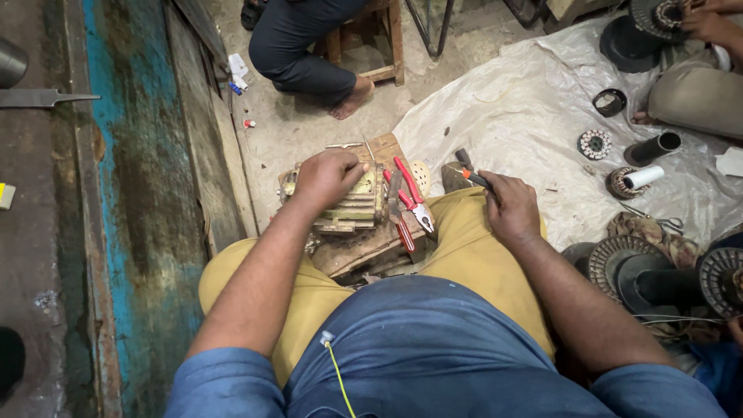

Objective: The person uses a hammer and pliers to tap and adjust components on a small electric motor resting on a wooden block. They repeatedly tap the motor casing and use pliers to manipulate parts while seated on the floor.

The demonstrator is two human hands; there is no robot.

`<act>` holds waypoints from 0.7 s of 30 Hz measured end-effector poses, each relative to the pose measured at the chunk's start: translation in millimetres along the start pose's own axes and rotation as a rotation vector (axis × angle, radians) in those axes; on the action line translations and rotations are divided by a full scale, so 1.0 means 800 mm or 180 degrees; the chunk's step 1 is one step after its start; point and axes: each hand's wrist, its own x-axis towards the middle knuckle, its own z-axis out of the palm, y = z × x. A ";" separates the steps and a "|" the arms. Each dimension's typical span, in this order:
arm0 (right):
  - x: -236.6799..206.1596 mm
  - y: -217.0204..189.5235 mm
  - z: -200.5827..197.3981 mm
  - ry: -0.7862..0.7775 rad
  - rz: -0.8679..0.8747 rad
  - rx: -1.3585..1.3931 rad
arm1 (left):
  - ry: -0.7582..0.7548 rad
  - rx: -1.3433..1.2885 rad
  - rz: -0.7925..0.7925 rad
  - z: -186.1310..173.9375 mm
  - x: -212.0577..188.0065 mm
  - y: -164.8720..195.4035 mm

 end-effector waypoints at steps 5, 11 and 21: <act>-0.001 0.000 0.000 0.0021 -0.0008 0.0033 | -0.0322 -0.0173 -0.0191 -0.007 -0.002 -0.004; -0.001 -0.001 -0.002 0.0016 0.0003 0.0021 | -0.0567 -0.0297 -0.0182 -0.012 0.000 -0.010; 0.000 0.000 -0.001 0.0037 -0.0002 0.0070 | -0.0494 -0.0303 -0.0115 -0.007 -0.005 -0.014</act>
